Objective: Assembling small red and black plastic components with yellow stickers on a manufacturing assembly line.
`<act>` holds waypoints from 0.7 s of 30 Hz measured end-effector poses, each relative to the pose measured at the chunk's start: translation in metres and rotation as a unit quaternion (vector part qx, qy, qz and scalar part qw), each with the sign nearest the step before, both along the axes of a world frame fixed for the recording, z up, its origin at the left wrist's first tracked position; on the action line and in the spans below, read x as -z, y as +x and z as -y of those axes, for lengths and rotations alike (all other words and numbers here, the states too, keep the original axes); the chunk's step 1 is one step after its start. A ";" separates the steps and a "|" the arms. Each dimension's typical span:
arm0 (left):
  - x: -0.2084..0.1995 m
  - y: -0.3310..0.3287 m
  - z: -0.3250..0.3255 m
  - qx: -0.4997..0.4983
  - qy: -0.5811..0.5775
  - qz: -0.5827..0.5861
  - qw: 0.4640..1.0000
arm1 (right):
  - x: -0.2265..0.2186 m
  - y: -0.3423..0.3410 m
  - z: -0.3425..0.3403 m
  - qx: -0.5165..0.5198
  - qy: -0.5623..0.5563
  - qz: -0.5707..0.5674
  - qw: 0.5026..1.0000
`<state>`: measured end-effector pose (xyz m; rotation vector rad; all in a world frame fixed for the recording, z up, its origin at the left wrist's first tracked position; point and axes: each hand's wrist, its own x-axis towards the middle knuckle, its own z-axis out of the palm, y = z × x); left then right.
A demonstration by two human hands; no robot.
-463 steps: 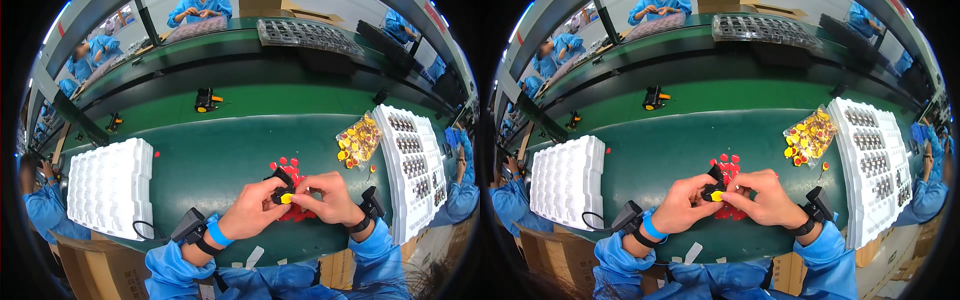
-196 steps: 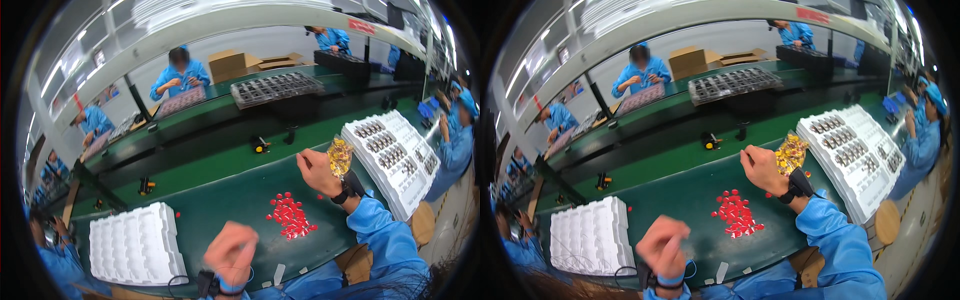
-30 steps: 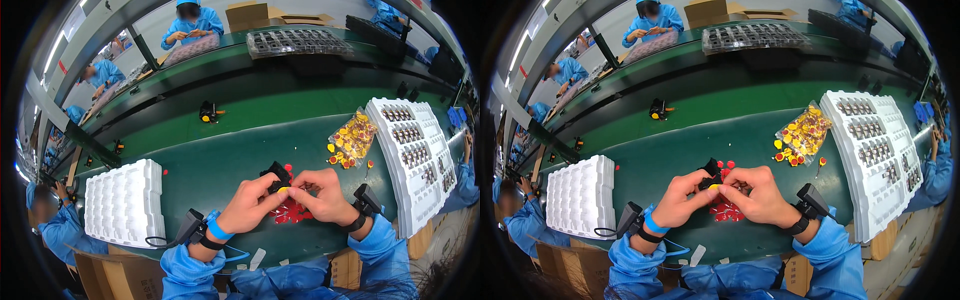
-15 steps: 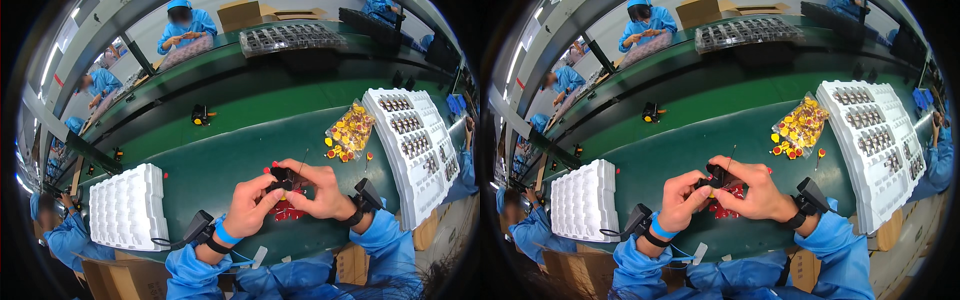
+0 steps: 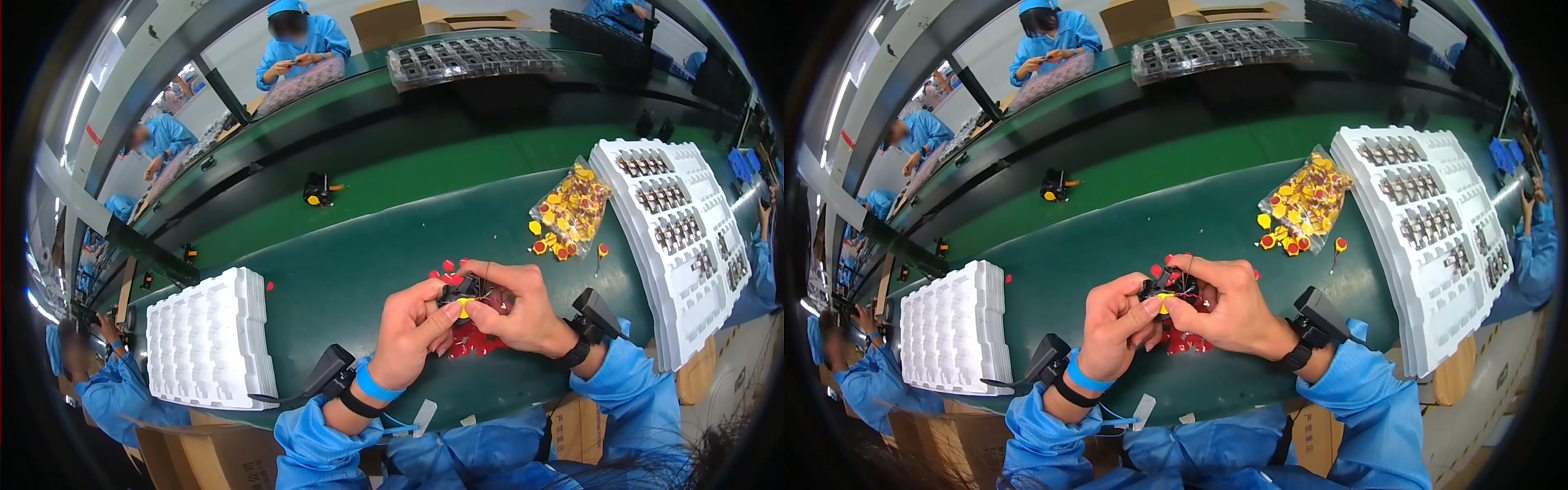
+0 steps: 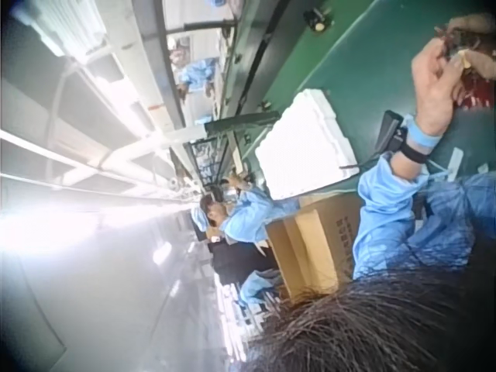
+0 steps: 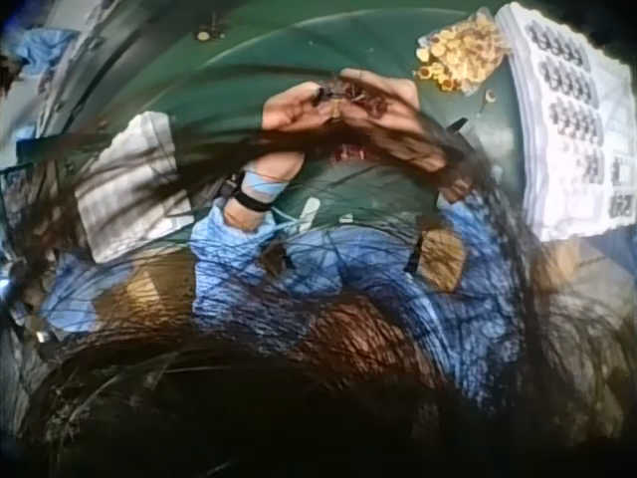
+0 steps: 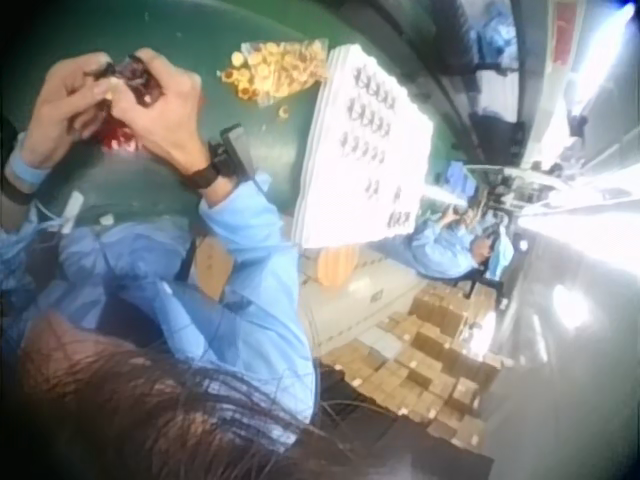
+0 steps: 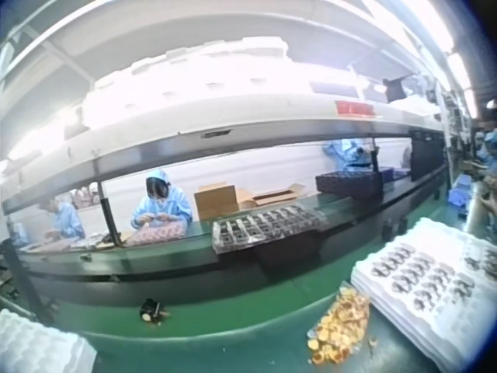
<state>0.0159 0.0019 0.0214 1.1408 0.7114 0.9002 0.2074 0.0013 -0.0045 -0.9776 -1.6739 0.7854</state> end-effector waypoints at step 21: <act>0.008 -0.004 0.004 -0.114 -0.025 0.025 0.993 | -0.037 0.177 0.112 0.509 -0.028 0.237 0.827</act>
